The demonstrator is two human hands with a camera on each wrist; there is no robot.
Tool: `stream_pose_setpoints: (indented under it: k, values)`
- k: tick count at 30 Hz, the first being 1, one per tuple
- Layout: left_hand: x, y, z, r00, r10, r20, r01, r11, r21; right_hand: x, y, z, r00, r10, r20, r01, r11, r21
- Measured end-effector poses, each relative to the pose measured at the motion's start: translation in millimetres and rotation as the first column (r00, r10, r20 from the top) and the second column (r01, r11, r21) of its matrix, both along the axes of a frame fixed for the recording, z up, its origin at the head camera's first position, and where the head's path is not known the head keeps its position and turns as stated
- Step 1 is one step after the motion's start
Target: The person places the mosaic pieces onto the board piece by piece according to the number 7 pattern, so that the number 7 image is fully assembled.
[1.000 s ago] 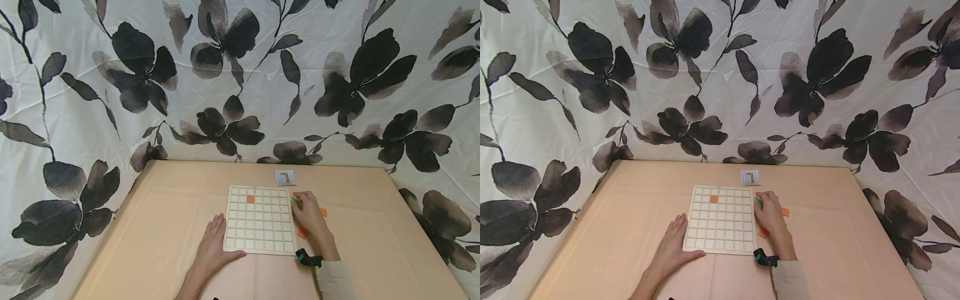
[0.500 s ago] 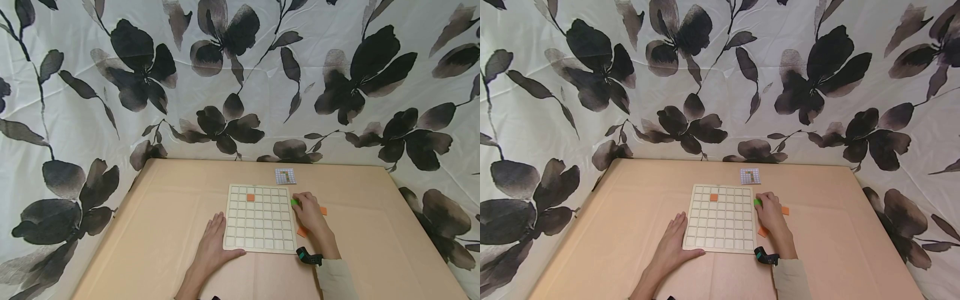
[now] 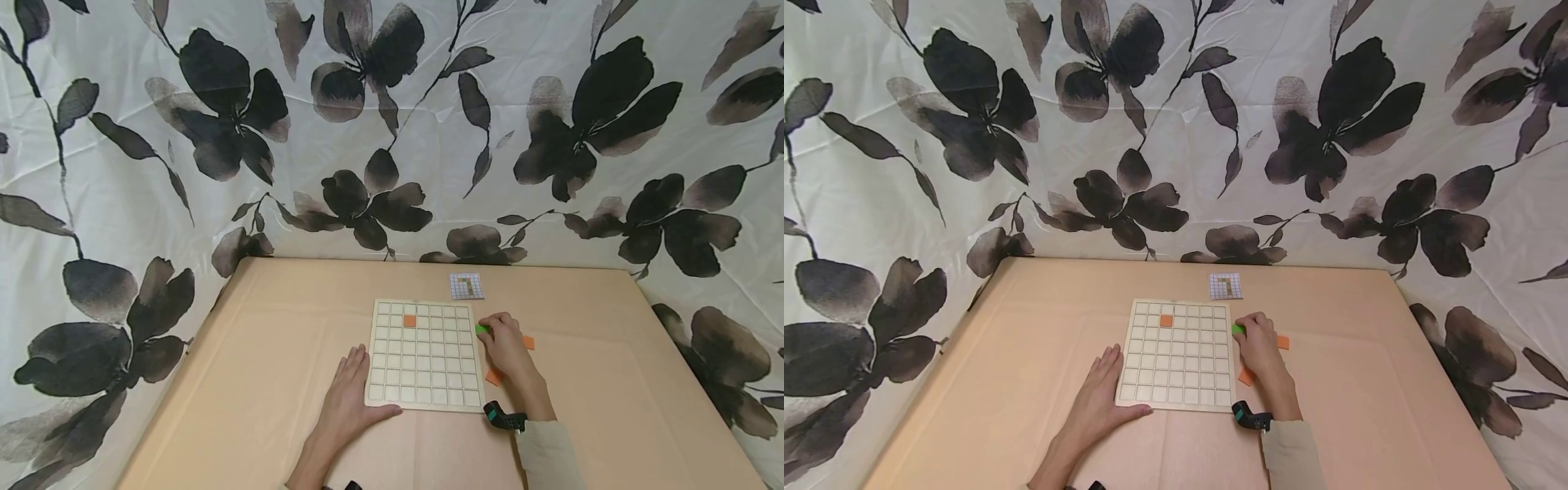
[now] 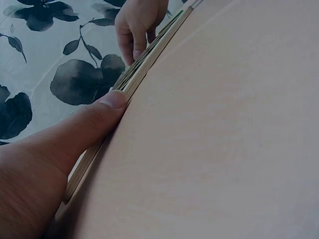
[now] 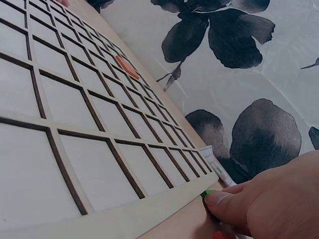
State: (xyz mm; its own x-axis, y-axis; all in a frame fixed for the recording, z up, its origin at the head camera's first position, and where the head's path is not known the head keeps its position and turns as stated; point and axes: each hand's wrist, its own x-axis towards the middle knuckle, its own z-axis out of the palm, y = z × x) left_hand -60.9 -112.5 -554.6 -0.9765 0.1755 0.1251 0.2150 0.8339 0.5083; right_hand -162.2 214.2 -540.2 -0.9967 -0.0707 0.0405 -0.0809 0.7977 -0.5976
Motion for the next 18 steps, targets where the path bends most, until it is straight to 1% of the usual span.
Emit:
stream_pose_setpoints:
  k: [6, 9, 14, 18]
  values:
    - [0.4, -2.1, 0.1, 1.000, -0.002, 0.003, 0.002, 1.000, -0.006, -1.1, -1.7, 0.9, 1.000, -0.011, 0.026, 0.011, 1.000, -0.015]
    - [0.7, -2.4, -0.5, 1.000, -0.003, -0.002, 0.003, 1.000, -0.007, -1.3, -2.0, 2.2, 1.000, -0.014, 0.027, 0.015, 1.000, -0.027]
    - [-0.8, -1.1, -0.8, 1.000, -0.003, 0.000, 0.003, 1.000, -0.003, -1.5, -1.8, 4.2, 1.000, -0.018, 0.012, 0.018, 1.000, -0.015]
    - [-1.0, -0.4, -0.1, 1.000, -0.005, 0.001, 0.005, 1.000, -0.002, -2.1, -2.4, 5.5, 0.999, -0.033, 0.027, 0.033, 0.999, -0.020]
